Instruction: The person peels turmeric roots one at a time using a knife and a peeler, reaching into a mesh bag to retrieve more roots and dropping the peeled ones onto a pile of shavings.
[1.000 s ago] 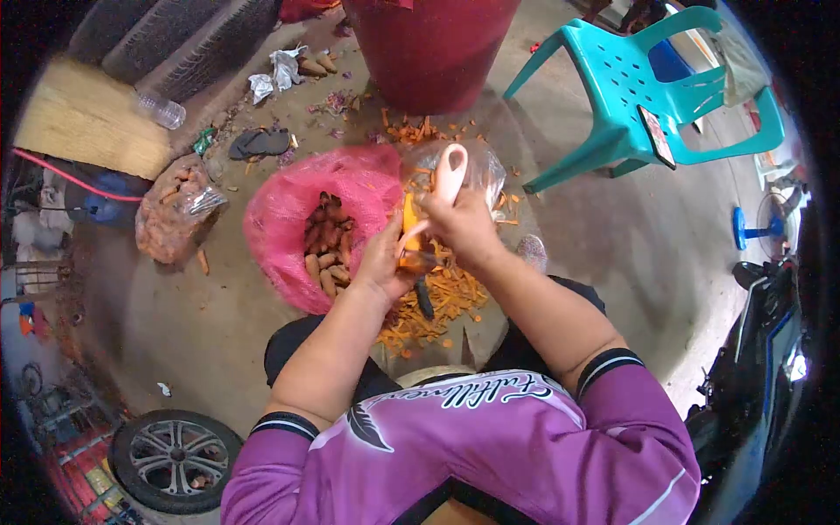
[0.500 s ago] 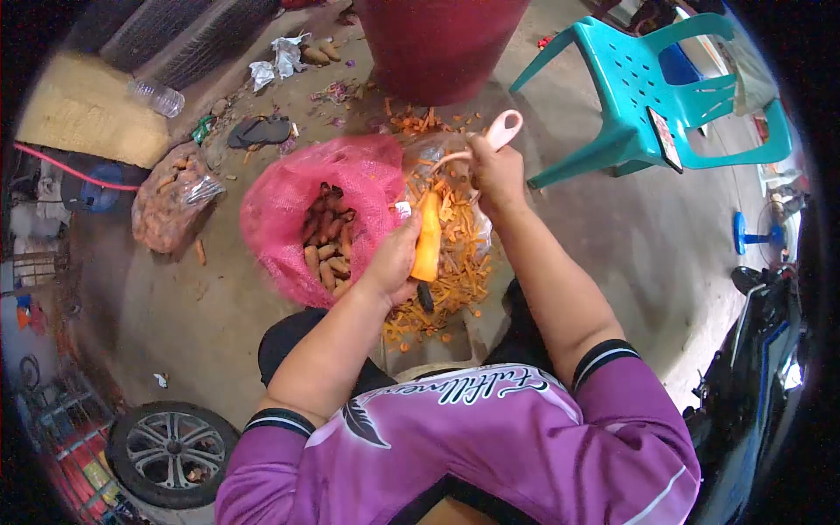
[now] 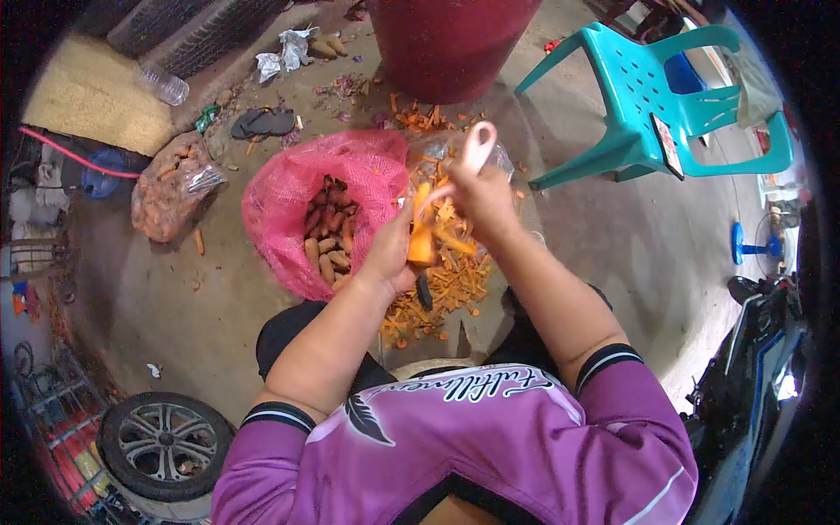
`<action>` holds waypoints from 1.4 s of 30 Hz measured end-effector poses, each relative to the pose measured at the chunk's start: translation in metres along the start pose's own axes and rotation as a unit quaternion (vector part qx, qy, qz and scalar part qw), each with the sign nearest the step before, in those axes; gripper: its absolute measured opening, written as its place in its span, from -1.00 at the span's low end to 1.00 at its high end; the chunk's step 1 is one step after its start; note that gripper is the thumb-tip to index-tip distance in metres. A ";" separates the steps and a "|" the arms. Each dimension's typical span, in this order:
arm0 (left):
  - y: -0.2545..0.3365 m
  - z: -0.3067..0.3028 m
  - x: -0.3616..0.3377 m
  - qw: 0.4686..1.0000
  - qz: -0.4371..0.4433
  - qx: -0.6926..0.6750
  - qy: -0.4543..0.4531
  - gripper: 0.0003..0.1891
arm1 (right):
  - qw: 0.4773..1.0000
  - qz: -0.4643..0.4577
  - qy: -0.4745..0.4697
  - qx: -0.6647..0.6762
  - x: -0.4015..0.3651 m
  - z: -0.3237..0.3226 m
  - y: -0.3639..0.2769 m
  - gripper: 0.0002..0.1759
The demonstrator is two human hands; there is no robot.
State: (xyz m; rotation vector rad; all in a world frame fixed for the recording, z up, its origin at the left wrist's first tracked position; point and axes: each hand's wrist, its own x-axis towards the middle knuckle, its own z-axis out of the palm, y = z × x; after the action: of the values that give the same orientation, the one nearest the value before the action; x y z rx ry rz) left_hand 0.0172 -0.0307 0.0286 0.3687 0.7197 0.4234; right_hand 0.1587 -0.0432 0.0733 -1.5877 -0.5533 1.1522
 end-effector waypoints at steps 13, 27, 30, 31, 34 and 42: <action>-0.015 0.004 0.001 0.997 -0.041 -0.009 -0.069 -0.58 | 0.988 -0.067 0.138 -0.005 0.060 -0.035 0.042 -0.77; -0.010 0.003 0.004 0.999 0.021 -0.009 0.029 -0.60 | 0.996 -0.052 -0.064 0.041 -0.004 0.007 0.039 -0.74; -0.013 0.003 0.000 1.000 0.008 0.019 -0.014 -0.61 | 0.999 -0.020 -0.011 0.035 0.018 -0.011 0.032 -0.77; -0.015 0.001 0.000 0.999 -0.005 0.028 -0.038 -0.61 | 0.995 -0.064 0.056 0.061 0.042 -0.019 0.044 -0.77; -0.018 0.004 0.000 0.999 -0.030 0.027 -0.033 -0.61 | 0.979 -0.053 0.171 0.096 0.065 -0.038 0.041 -0.78; -0.005 0.025 -0.007 0.998 0.010 0.028 0.055 -0.66 | 0.995 -0.102 -0.014 -0.002 0.003 0.003 0.032 -0.76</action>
State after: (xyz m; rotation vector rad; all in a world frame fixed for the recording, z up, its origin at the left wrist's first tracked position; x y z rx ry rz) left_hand 0.0311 -0.0424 0.0474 0.4076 0.8372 0.4469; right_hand 0.1506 -0.0502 0.0428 -1.4834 -0.7199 1.0203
